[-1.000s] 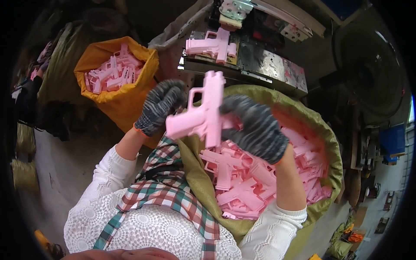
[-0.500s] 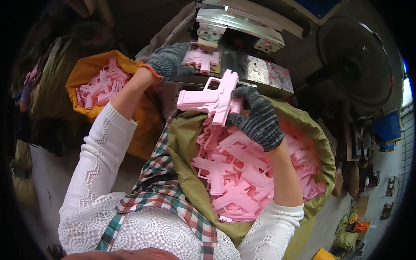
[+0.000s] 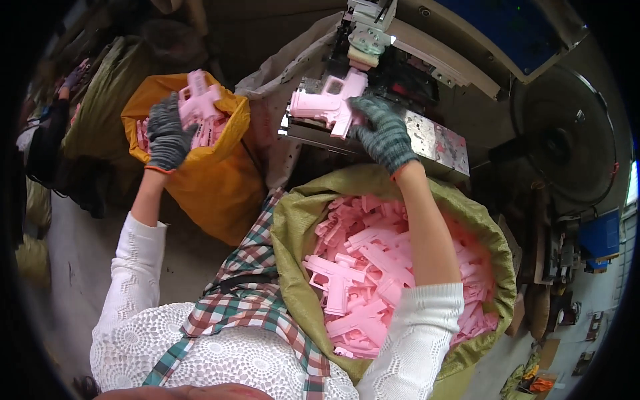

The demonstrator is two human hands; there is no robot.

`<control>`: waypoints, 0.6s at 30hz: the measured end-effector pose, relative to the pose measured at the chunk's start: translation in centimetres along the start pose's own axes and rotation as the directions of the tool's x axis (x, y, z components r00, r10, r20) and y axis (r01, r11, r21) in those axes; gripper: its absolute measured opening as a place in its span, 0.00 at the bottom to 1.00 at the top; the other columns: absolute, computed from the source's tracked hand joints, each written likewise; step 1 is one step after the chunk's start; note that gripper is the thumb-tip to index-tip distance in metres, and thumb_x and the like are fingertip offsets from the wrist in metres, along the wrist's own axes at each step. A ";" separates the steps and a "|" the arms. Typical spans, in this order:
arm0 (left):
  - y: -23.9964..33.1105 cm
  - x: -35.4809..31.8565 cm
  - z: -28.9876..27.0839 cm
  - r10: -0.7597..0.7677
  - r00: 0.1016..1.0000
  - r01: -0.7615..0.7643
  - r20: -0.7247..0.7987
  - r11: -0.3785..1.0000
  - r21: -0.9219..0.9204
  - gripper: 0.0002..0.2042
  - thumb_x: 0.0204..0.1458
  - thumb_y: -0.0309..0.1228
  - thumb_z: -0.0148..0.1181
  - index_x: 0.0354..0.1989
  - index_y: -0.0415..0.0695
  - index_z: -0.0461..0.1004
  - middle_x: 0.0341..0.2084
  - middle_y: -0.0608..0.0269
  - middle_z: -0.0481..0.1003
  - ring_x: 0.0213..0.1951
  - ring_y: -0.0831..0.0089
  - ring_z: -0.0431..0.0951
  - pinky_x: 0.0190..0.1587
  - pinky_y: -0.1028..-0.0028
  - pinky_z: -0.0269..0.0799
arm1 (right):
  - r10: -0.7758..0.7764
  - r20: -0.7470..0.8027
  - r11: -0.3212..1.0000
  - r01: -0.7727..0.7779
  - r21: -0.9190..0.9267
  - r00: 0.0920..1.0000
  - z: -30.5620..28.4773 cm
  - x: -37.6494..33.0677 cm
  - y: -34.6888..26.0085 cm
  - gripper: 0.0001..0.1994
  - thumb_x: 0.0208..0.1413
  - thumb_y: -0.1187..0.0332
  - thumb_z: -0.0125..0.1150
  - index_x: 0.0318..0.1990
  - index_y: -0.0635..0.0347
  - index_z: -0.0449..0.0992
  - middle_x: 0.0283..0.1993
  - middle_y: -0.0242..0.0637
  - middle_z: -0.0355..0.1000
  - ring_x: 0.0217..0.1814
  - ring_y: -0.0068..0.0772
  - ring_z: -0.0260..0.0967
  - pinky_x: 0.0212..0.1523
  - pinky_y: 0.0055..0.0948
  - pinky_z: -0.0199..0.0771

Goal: The person takes toy gun frames from a sack by hand, places them onto a printing machine to stamp them, and transfers the printed toy guns into another sack before lifting the sack.

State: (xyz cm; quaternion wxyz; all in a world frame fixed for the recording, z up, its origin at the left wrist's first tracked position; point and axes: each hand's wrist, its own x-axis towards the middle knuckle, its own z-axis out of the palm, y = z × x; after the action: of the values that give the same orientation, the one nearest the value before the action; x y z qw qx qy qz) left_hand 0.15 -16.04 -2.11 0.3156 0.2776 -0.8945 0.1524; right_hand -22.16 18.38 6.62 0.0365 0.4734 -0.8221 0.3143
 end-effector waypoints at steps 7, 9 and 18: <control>-0.4 -2.9 -0.3 0.192 0.954 -0.076 0.230 0.898 -0.434 0.34 0.46 0.38 0.61 0.60 0.39 0.55 0.54 0.46 0.63 0.56 0.53 0.61 0.58 0.62 0.55 | -0.106 -0.125 0.991 0.094 -0.100 0.986 -0.8 -1.5 -1.2 0.17 0.44 0.72 0.60 0.45 0.56 0.73 0.44 0.44 0.72 0.47 0.44 0.69 0.48 0.34 0.69; 2.1 -4.5 -1.0 0.286 0.925 -0.065 0.251 0.768 -0.637 0.27 0.49 0.31 0.59 0.58 0.38 0.59 0.51 0.48 0.66 0.54 0.57 0.65 0.55 0.67 0.60 | 0.066 0.199 0.998 -0.065 -0.012 0.978 -1.9 -5.0 -2.1 0.12 0.46 0.70 0.59 0.40 0.56 0.75 0.33 0.42 0.74 0.38 0.46 0.71 0.40 0.36 0.72; 12.5 -6.5 -5.3 0.728 0.628 0.103 0.274 0.271 -0.957 0.21 0.48 0.29 0.58 0.52 0.37 0.66 0.47 0.47 0.70 0.51 0.57 0.69 0.53 0.67 0.64 | 0.346 0.531 0.688 0.176 -0.704 0.773 2.3 -18.6 -3.1 0.28 0.36 0.54 0.64 0.47 0.57 0.71 0.38 0.46 0.72 0.39 0.43 0.71 0.42 0.37 0.70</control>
State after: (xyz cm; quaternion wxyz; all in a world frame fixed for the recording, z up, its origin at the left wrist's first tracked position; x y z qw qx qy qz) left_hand -0.45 -1.07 -3.56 0.0140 -0.1228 -0.8955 -0.4275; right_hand -8.88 30.10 -0.35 -0.0728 0.4547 -0.8627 -0.2090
